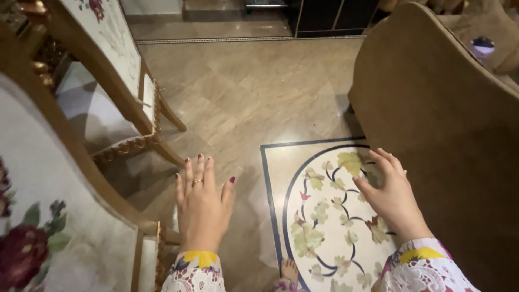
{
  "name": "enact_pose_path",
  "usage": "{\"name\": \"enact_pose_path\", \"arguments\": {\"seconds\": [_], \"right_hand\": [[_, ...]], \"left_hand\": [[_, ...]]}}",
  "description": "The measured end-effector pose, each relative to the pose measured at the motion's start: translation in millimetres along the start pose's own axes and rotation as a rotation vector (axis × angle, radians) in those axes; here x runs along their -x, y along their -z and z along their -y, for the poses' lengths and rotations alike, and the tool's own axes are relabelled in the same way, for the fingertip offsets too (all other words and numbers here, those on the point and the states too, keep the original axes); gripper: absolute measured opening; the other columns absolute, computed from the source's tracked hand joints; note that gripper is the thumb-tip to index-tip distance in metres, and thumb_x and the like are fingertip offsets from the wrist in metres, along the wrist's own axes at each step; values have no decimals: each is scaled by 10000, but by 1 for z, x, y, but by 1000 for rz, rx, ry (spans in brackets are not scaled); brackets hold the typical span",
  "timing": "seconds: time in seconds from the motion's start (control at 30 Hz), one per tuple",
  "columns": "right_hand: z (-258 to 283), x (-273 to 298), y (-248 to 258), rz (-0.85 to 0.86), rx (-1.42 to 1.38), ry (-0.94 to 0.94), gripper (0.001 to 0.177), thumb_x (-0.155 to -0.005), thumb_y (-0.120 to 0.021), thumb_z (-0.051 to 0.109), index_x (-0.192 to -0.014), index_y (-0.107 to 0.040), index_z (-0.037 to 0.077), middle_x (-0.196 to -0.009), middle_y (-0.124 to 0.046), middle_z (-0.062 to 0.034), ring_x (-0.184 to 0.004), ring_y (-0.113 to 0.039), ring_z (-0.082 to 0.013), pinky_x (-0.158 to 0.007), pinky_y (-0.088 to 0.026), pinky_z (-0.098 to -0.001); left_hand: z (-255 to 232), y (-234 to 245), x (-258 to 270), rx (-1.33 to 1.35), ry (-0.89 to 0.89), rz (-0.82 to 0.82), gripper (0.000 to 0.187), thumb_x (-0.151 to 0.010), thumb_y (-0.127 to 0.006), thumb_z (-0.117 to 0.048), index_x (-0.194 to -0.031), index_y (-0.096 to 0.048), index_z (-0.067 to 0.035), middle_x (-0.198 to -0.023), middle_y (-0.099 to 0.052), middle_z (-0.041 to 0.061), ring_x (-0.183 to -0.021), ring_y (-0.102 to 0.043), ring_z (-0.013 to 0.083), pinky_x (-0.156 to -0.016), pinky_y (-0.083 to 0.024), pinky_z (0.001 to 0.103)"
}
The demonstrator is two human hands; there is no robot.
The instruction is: Folding a paper napkin and placing it inside a glass on a dining table.
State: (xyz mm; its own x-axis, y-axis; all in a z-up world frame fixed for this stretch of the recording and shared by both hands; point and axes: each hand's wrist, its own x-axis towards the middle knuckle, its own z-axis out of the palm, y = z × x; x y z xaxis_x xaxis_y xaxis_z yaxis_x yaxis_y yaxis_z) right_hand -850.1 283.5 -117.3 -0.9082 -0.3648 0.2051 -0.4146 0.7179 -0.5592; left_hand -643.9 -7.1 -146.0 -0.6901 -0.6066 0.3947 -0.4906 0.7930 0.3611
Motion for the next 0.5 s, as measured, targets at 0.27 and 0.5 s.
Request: {"name": "enact_pose_path", "arguments": {"seconds": [0.27, 0.5], "right_hand": [[-29, -104, -10, 41, 13, 135, 686, -786, -780, 277, -1404, -575, 57, -1569, -452, -133, -1459, -398, -338, -1201, -278, -444], [-47, -166, -24, 71, 2, 184, 679, -806, -768, 276, -1416, -559, 64, -1583, -435, -127, -1488, -367, -330, -1232, -224, -473]], "left_hand": [[-36, -37, -63, -57, 68, 13, 664, -945, -564, -439, -1464, -477, -32, -1569, -433, 137, -1505, -276, 308, -1211, -173, 489], [-53, -68, -102, -78, 125, 20, 668, -926, -579, -439, -1462, -478, -52, -1572, -417, 117, -1511, -259, 287, -1215, -166, 477]]}}
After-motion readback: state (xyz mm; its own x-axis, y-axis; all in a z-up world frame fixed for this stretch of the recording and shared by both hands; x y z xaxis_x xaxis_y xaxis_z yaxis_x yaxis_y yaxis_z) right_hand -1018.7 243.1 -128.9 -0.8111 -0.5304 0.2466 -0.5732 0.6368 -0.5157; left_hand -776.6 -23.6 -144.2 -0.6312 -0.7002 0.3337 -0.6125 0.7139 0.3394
